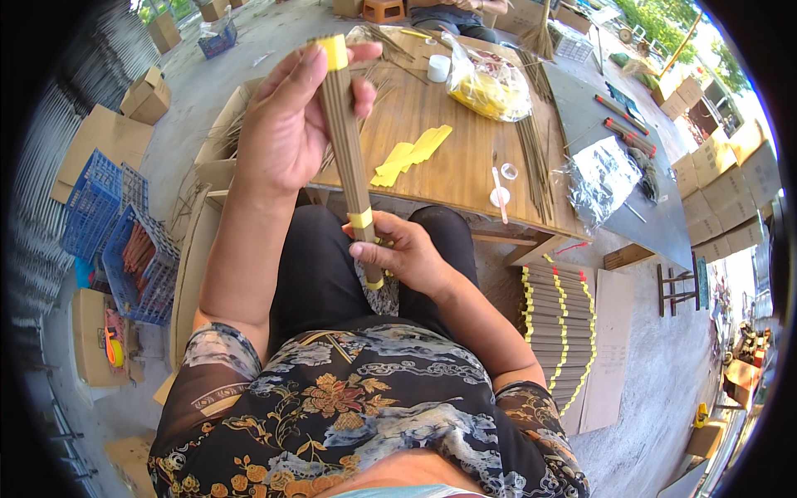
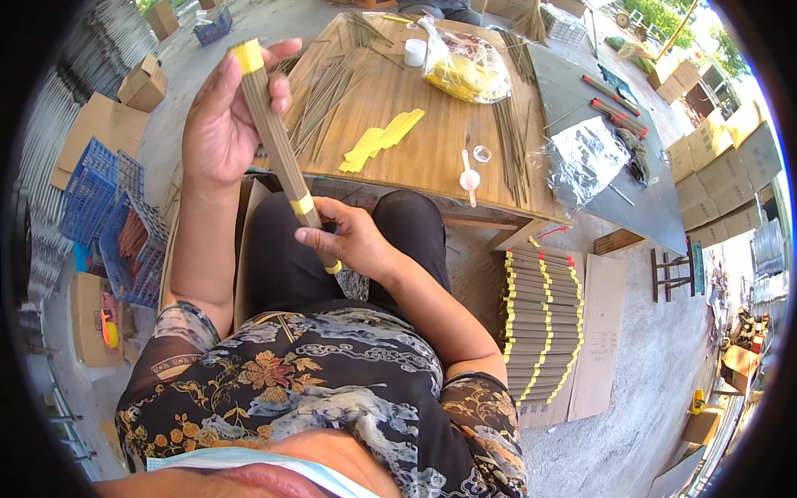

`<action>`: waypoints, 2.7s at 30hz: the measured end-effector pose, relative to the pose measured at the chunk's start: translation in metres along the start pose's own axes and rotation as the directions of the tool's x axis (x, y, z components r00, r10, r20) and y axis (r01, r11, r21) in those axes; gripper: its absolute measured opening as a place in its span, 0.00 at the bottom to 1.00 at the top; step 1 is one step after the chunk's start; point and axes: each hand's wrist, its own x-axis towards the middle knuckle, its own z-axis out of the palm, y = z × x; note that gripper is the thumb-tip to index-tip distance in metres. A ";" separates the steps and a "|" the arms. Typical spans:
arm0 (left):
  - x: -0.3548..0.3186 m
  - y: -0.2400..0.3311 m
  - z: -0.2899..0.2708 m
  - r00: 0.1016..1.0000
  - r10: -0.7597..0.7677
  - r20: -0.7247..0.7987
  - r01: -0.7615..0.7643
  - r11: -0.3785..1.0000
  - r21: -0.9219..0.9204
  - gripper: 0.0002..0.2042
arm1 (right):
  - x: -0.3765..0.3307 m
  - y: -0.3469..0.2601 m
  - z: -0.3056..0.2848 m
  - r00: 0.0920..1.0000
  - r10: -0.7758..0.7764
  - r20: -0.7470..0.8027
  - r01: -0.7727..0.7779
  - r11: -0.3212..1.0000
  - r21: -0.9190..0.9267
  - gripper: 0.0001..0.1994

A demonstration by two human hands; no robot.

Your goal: The person gathers thin sticks from a cardboard box, aligns them into bundles, and wraps the ends with yellow paper. They use a small stick to apply adhesive to secure the paper. The process is repeated for multiple bundles.

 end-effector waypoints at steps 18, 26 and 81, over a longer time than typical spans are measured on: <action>-0.014 -0.066 0.033 0.882 -0.441 0.169 0.371 0.868 0.330 0.19 | -0.034 -0.033 -0.052 0.979 -0.132 -0.157 0.179 0.923 0.340 0.13; -0.013 -0.107 0.087 0.858 -0.443 0.260 0.361 0.880 0.310 0.26 | -0.093 -0.028 -0.092 0.891 -0.219 -0.397 0.349 0.890 0.293 0.13; -0.154 -0.042 -0.214 0.512 -0.018 -0.859 0.684 0.614 0.395 0.08 | -0.225 0.085 -0.164 0.084 -0.209 -0.974 -0.331 0.916 -0.225 0.18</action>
